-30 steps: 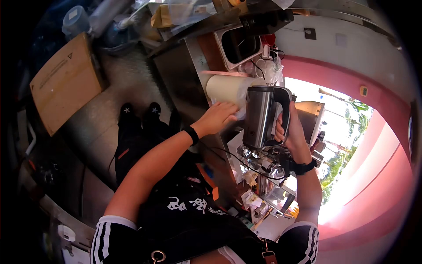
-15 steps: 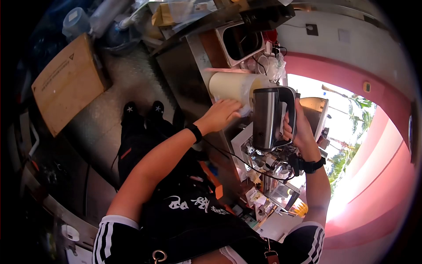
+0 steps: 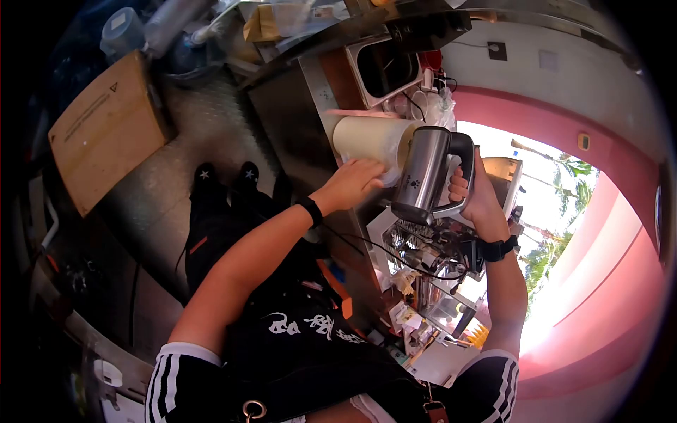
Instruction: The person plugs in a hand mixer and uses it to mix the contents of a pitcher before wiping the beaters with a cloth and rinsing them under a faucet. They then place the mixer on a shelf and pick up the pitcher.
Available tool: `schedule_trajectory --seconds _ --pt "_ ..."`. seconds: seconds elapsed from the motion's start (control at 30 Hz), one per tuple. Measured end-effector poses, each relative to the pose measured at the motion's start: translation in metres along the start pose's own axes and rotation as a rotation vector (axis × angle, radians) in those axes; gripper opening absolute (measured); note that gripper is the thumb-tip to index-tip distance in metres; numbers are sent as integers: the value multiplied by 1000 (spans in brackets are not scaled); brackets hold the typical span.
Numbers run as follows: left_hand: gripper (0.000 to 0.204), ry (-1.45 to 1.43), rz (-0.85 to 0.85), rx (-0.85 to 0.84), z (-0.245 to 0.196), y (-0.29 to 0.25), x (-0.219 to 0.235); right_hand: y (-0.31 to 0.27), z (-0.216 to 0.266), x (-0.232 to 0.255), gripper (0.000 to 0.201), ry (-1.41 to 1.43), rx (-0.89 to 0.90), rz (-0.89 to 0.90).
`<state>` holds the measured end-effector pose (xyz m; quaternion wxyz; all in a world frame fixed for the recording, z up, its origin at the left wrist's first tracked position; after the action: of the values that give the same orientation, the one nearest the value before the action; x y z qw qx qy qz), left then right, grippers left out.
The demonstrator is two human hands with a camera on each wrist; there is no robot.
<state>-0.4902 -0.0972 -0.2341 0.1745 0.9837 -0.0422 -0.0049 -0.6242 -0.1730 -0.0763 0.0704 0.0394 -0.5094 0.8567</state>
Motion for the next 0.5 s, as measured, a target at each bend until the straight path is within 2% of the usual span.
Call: schedule_trajectory --seconds 0.07,0.17,0.23,0.3,0.37,0.4,0.5 --pt "36 6 20 10 3 1 -1 2 3 -14 60 17 -10 -3" --pt "35 -46 -38 -21 0 0 -4 -9 -4 -21 61 94 -58 -12" --pt "34 -33 -68 -28 -4 1 0 -13 -4 -22 63 -166 -5 105" --pt "34 -33 -19 -11 -4 1 2 -13 5 -10 63 -228 -7 93" --pt "33 -33 17 15 -1 2 2 -8 22 4 63 -271 96 -5" --pt "33 -37 20 22 0 2 0 -10 18 4 63 -225 150 -48" --pt "34 -45 17 25 1 -1 -4 -21 -8 -9 63 -291 147 -52"
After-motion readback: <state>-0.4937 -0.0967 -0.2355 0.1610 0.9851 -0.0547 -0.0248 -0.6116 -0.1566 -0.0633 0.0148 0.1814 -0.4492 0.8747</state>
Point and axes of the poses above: each hand's wrist, its own y-axis towards the middle knuckle, its own x-axis out of the back of the hand, z = x × y, the point moved 7 cm from there along y, towards the middle knuckle, and after that the axes turned 2 degrees about -z, right-handed, at the moved point
